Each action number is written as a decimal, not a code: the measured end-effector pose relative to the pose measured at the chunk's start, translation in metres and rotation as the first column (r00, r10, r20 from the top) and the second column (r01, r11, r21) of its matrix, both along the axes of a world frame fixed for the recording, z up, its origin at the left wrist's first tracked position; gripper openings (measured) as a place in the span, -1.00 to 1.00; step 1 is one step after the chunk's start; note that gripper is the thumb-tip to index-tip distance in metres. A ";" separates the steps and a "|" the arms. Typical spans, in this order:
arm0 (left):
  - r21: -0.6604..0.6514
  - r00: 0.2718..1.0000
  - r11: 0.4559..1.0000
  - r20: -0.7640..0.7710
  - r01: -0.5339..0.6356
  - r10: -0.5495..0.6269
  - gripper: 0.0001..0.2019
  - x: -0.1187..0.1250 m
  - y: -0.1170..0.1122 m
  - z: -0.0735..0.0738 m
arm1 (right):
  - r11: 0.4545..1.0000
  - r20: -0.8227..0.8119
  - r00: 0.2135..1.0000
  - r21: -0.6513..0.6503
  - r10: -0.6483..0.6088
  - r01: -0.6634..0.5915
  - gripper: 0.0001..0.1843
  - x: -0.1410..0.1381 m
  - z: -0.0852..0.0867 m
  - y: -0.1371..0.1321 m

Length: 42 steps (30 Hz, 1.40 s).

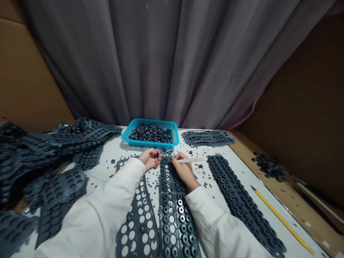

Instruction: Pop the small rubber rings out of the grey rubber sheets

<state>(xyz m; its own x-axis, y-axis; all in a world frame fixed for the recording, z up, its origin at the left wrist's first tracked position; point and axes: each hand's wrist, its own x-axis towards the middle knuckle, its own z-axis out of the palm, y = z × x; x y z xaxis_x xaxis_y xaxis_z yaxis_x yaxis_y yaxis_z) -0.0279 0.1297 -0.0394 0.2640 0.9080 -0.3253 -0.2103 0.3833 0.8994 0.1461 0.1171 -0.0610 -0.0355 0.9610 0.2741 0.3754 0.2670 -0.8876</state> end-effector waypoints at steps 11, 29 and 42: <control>0.585 0.561 0.644 -0.780 0.493 0.278 -0.93 0.018 -0.003 0.001 | 0.998 0.156 0.987 0.045 -0.043 0.036 -0.78 -0.006 0.003 0.005; 0.634 0.618 0.632 -0.729 0.446 0.295 -0.90 0.015 0.001 -0.009 | 0.998 0.295 0.954 0.042 -0.051 0.040 -0.84 -0.006 0.002 0.006; 0.305 0.960 0.945 -0.206 -0.119 0.188 -0.84 0.014 0.014 -0.012 | 0.996 0.028 0.996 -0.017 -0.087 0.087 -0.73 -0.002 -0.001 0.011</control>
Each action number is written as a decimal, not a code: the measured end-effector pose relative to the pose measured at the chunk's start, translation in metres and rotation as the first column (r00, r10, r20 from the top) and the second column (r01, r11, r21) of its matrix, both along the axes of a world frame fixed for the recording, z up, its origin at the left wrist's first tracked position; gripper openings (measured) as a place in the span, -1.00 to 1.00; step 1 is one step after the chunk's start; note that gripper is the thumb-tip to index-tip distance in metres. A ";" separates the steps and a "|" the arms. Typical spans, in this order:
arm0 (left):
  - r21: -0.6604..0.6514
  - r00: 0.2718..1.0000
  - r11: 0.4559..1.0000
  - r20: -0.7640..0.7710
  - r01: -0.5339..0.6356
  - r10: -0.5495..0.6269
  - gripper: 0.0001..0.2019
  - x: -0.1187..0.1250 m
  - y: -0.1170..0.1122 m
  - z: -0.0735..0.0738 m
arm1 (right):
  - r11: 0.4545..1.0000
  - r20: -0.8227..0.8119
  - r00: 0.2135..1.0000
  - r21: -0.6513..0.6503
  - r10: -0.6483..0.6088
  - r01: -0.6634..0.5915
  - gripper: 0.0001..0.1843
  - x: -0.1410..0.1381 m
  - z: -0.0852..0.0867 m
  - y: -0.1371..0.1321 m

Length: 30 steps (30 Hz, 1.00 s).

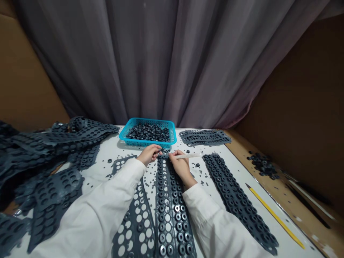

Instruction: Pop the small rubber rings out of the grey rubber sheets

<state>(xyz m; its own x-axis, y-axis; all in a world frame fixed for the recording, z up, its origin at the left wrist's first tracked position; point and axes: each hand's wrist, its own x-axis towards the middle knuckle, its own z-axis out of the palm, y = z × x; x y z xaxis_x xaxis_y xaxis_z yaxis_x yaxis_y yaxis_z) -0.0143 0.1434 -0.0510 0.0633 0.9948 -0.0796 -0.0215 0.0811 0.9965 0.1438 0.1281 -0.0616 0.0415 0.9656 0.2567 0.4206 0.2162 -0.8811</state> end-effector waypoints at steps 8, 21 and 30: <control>0.019 0.992 0.998 -0.117 0.051 -0.049 -0.88 0.003 -0.003 0.000 | 0.999 -0.031 0.999 0.022 0.036 -0.035 -0.66 0.000 -0.001 0.000; 0.276 0.553 0.904 -0.832 0.327 0.054 -0.82 0.012 -0.017 0.008 | 0.994 0.280 0.956 0.038 0.088 -0.102 -0.80 -0.005 0.013 0.005; 0.340 0.681 0.902 -0.728 0.265 0.075 -0.91 0.013 -0.011 0.001 | 0.990 0.335 0.937 0.062 0.102 -0.130 -0.81 -0.009 0.013 0.014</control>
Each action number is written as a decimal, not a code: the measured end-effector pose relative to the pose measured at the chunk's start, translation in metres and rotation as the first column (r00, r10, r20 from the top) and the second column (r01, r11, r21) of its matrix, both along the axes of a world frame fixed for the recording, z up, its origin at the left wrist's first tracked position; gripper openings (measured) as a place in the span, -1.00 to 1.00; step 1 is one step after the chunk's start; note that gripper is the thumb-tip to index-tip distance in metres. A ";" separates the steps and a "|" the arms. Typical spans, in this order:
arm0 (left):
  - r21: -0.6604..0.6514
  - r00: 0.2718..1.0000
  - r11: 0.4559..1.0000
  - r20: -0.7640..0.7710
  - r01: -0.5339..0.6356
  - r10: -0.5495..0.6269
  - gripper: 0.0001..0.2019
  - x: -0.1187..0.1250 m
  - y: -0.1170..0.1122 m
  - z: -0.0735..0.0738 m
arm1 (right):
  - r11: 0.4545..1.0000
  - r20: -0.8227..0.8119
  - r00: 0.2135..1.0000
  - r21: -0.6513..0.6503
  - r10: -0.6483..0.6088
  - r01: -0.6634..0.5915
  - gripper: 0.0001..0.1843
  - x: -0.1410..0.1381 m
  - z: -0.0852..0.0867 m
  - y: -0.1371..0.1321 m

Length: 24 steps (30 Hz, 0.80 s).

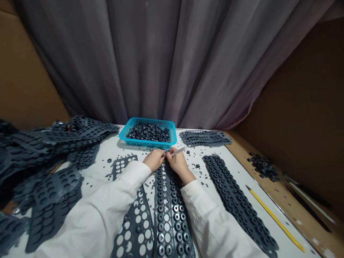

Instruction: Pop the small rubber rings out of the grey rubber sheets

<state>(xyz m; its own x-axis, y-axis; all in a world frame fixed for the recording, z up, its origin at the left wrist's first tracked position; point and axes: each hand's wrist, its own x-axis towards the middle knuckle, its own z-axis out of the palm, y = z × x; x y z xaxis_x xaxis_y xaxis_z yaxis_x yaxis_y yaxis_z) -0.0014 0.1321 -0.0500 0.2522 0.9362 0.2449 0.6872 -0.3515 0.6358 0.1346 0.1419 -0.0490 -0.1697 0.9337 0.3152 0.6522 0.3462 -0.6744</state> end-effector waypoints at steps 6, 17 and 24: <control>-0.027 0.931 0.982 0.314 -0.185 0.184 -0.88 -0.008 0.002 0.003 | 1.000 -0.031 0.999 0.002 0.011 -0.011 -0.81 0.003 -0.003 0.000; -0.454 0.199 0.648 0.881 0.611 0.429 -0.75 -0.007 -0.003 0.018 | 0.999 -0.119 0.993 -0.034 0.012 -0.016 -0.79 0.003 -0.005 0.000; -0.482 0.166 0.565 0.839 0.669 0.519 -0.78 -0.013 -0.001 0.030 | 0.999 -0.160 0.987 -0.040 0.001 -0.007 -0.79 0.003 -0.007 0.001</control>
<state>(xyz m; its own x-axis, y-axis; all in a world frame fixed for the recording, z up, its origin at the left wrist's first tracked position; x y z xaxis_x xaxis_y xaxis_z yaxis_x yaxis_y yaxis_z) -0.0148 0.1313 -0.0200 0.4911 0.8172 -0.3017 -0.5816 0.5654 0.5848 0.1379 0.1431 -0.0558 -0.1240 0.9457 0.3003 0.5332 0.3188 -0.7836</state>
